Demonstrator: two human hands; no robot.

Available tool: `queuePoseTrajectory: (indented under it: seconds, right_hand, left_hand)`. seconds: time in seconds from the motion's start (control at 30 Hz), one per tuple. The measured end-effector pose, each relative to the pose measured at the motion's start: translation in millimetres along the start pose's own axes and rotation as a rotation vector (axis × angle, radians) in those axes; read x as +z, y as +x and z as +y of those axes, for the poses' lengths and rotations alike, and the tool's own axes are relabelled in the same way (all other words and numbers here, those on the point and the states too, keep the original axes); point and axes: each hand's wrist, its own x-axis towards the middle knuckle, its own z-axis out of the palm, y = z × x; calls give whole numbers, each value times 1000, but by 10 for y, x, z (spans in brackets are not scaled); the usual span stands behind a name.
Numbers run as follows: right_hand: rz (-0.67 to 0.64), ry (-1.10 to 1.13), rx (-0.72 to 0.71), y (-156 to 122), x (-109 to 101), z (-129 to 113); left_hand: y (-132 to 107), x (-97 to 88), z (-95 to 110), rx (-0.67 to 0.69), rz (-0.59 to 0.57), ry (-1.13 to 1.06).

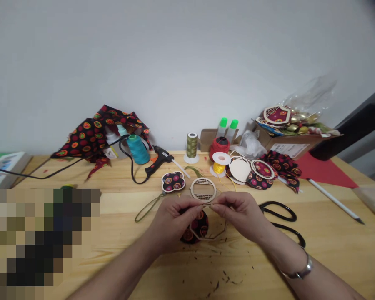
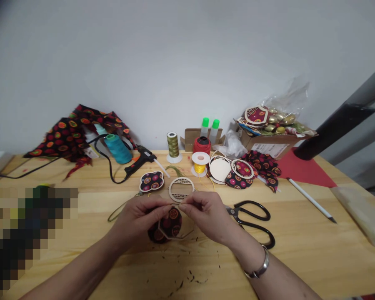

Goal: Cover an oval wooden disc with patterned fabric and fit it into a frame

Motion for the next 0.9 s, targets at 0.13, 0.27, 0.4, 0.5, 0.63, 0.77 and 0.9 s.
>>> queuePoseTrajectory:
  seconds: [0.13, 0.27, 0.4, 0.5, 0.63, 0.77, 0.9]
  right_hand:
    - [-2, -26, 5, 11, 14, 16]
    - [-13, -38, 10, 13, 9, 21]
    - [-21, -41, 12, 2, -16, -3]
    - [-32, -47, 17, -7, -31, -13]
    - [-42, -35, 33, -10, -27, -11]
    - [-37, -24, 27, -3, -7, -23]
    - [-31, -19, 32, -3, 10, -28]
  left_hand:
    - [-5, 16, -3, 33, -17, 41]
    - [-5, 18, -28, 54, -16, 65]
    - [-7, 5, -28, 55, -33, 69]
    - [-1, -3, -8, 59, -47, 66]
    - [7, -7, 4, 52, -49, 50]
    - [1, -7, -2, 11, -59, 35]
    - [-3, 5, -2, -28, -60, 14]
